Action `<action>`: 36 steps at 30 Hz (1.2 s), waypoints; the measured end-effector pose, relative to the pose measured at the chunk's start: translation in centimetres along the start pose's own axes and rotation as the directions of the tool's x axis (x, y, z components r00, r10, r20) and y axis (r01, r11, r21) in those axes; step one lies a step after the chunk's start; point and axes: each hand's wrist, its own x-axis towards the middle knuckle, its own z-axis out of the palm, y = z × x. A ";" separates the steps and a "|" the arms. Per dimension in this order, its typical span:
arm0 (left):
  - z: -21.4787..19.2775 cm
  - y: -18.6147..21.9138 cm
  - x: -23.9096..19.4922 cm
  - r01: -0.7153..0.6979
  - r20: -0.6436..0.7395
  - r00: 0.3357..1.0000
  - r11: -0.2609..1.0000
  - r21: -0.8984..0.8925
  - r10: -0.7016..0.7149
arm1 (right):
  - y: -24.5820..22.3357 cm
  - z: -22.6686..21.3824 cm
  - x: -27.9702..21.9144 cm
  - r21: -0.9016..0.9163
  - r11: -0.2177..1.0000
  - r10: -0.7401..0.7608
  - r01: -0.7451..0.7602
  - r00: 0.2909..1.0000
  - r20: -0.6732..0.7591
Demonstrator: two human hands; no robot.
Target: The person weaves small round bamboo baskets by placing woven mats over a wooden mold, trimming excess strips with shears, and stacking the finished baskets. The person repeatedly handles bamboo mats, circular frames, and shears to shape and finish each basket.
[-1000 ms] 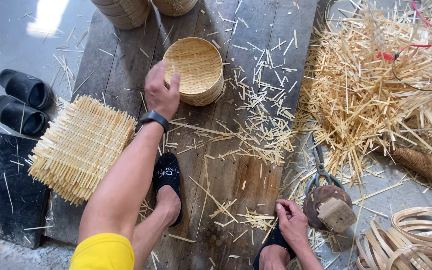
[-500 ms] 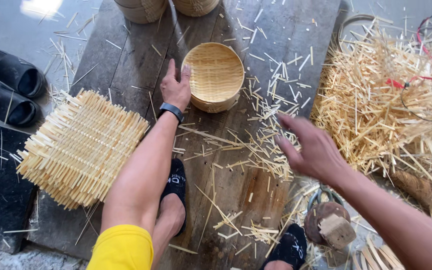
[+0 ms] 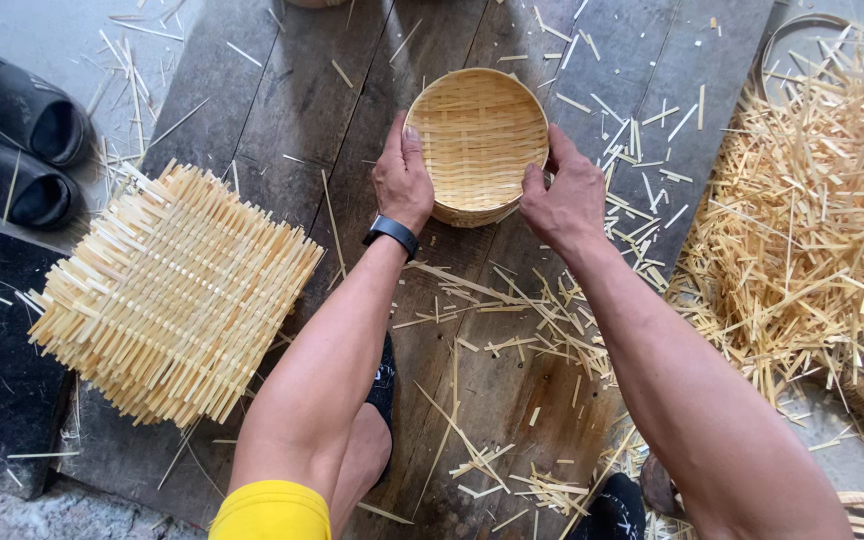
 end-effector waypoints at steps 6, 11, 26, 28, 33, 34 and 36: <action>0.4 -0.9 -0.6 -0.019 -0.015 1.000 0.992 -0.125 0.018 | 0.5 0.4 0.0 -0.012 0.999 0.033 -0.033 0.999 -0.006; -0.4 -1.4 0.0 0.012 0.081 0.997 0.961 -0.278 0.011 | 0.4 0.5 -0.3 -0.087 0.994 0.061 -0.060 0.998 0.006; -6.2 3.8 -3.9 -0.134 -0.087 0.988 0.990 -0.054 0.129 | 6.3 -15.9 -15.8 -0.363 0.875 -0.211 0.319 0.928 0.307; -7.1 5.1 -6.9 -0.191 -0.153 0.971 0.981 -0.035 0.184 | 11.8 -18.7 -23.5 -0.544 0.834 0.147 0.095 0.911 0.385; -6.6 6.8 -18.3 -0.117 -0.059 0.992 0.992 -0.054 0.114 | 26.0 -17.5 -36.4 -0.743 0.576 0.631 -0.342 0.763 0.138; -5.9 6.9 -21.2 -0.018 0.041 0.999 0.999 -0.040 0.020 | 27.8 -15.7 -38.2 -0.652 0.640 0.593 -0.407 0.801 0.081; -5.2 6.3 -27.2 -0.087 0.234 0.963 0.973 -0.214 0.137 | 30.3 -12.4 -40.1 -0.436 0.754 0.527 -0.491 0.849 -0.043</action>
